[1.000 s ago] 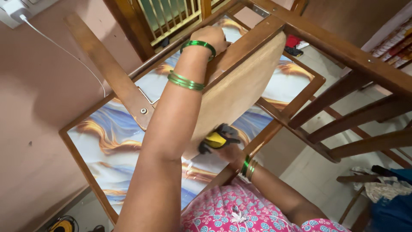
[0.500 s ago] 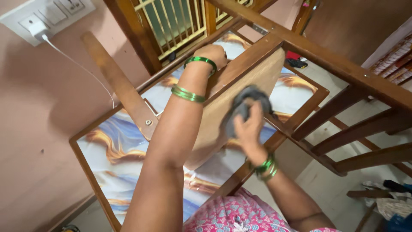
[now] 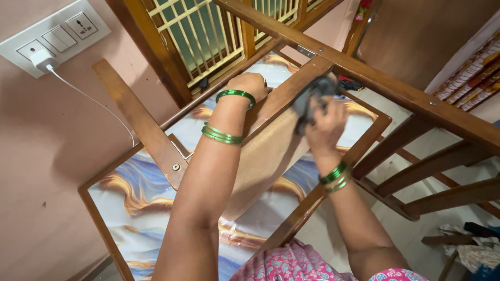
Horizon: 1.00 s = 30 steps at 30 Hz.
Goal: The person wipes the wooden frame and woven seat of a chair using a yellow and gray cloth. The chair is positioned upside down on a table while the person systematically cleans the frame and seat surfaces.
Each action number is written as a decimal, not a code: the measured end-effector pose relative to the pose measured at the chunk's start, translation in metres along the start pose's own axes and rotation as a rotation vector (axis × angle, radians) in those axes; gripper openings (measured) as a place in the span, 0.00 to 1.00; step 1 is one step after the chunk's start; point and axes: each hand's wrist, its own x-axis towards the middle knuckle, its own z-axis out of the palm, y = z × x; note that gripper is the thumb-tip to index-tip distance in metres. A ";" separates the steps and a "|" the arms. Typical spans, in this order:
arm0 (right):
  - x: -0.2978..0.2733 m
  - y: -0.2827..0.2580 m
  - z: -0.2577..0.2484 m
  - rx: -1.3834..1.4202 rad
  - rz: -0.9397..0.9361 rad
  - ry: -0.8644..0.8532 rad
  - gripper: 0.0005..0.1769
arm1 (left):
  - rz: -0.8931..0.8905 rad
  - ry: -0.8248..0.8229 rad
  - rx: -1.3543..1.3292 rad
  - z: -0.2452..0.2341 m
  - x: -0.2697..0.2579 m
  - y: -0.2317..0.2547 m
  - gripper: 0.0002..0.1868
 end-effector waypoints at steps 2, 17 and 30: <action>0.016 0.026 0.004 -0.038 0.087 0.007 0.33 | 0.009 -0.003 0.004 0.001 0.001 0.000 0.25; -0.020 -0.085 -0.063 0.156 -0.026 -0.378 0.44 | 0.045 -0.031 0.027 0.009 0.016 -0.004 0.25; 0.030 0.049 0.009 -0.108 0.294 -0.495 0.44 | 0.008 -0.020 0.017 0.005 0.009 -0.002 0.25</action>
